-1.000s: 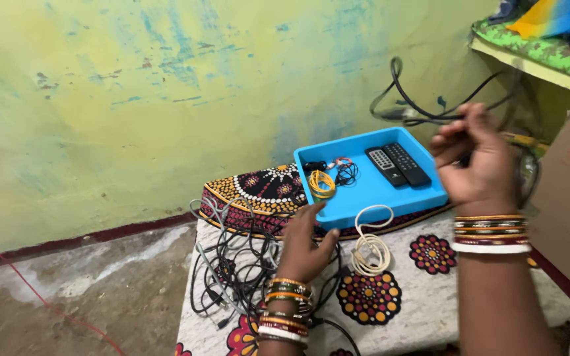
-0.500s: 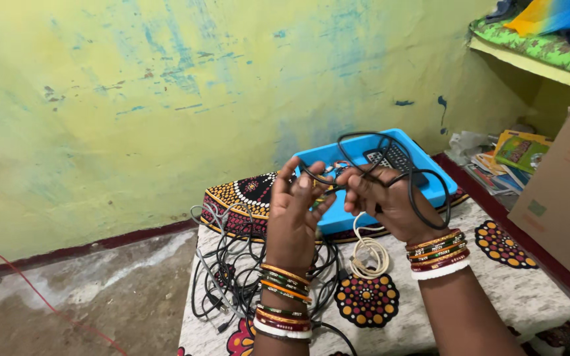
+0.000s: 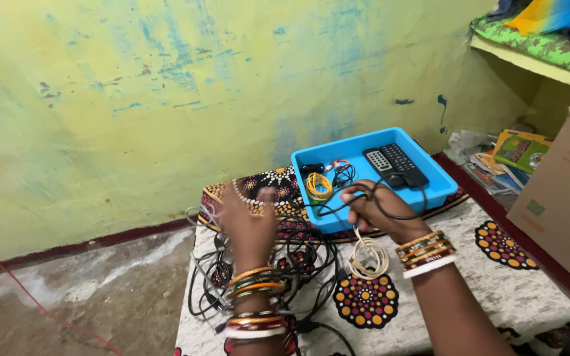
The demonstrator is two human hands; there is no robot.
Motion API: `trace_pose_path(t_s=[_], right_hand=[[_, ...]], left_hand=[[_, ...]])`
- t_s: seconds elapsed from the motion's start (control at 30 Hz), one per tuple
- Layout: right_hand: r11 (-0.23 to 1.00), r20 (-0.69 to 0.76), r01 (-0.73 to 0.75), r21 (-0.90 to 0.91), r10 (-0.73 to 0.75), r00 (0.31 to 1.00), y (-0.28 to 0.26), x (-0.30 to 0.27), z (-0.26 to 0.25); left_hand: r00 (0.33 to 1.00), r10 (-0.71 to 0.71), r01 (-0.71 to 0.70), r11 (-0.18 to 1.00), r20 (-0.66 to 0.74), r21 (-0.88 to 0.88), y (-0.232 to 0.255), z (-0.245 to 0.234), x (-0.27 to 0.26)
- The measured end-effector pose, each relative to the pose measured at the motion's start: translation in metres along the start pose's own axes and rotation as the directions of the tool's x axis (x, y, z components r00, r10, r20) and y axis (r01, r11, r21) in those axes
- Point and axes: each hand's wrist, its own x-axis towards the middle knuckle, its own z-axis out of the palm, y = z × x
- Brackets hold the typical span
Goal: The person untangles and sorts various electrical cables and wires by hand, placing some into a blue plastic tray.
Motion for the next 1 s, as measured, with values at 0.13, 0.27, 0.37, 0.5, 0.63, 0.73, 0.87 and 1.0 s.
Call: trace_pose_path(t_s=[0.13, 0.27, 0.37, 0.5, 0.63, 0.73, 0.87, 1.0], right_hand=[[0.982, 0.160, 0.110, 0.152, -0.134, 0.978, -0.010, 0.004, 0.014], [0.908, 0.194, 0.096, 0.408, -0.189, 0.963, -0.013, -0.002, 0.003], [0.855, 0.175, 0.002, 0.519, -0.109, 0.979, -0.009, -0.001, -0.002], [0.940, 0.124, 0.086, 0.331, -0.134, 0.983, 0.018, 0.011, -0.027], [0.941, 0.142, 0.040, 0.335, -0.092, 0.985, 0.047, 0.008, -0.069], [0.763, 0.006, -0.025, 0.646, 0.027, 1.000, 0.048, 0.004, -0.103], [0.717, -0.129, 0.071, 0.694, 0.026, 0.991, 0.066, 0.015, -0.140], [0.424, -0.174, 0.097, 0.900, 0.145, 0.974, 0.101, 0.030, -0.168]], left_hand=[[0.770, 0.240, 0.241, 0.748, 0.591, -0.619, 0.052, 0.038, -0.035], [0.758, 0.321, 0.246, 0.664, 0.567, -0.706, 0.044, 0.062, -0.049], [0.716, 0.431, 0.277, 0.546, 0.549, -0.790, 0.036, 0.058, -0.054], [0.800, 0.158, 0.098, 0.917, 0.579, -0.386, 0.041, 0.029, -0.036], [0.964, 0.155, -0.127, 0.983, 0.217, -0.135, 0.020, -0.006, 0.000], [0.993, 0.104, -0.112, 0.975, 0.049, 0.191, -0.009, -0.020, 0.018], [0.999, -0.040, 0.035, 0.879, 0.000, 0.476, -0.052, -0.026, 0.018], [0.940, -0.341, 0.296, 0.770, -0.026, 0.565, -0.085, -0.026, -0.001]])
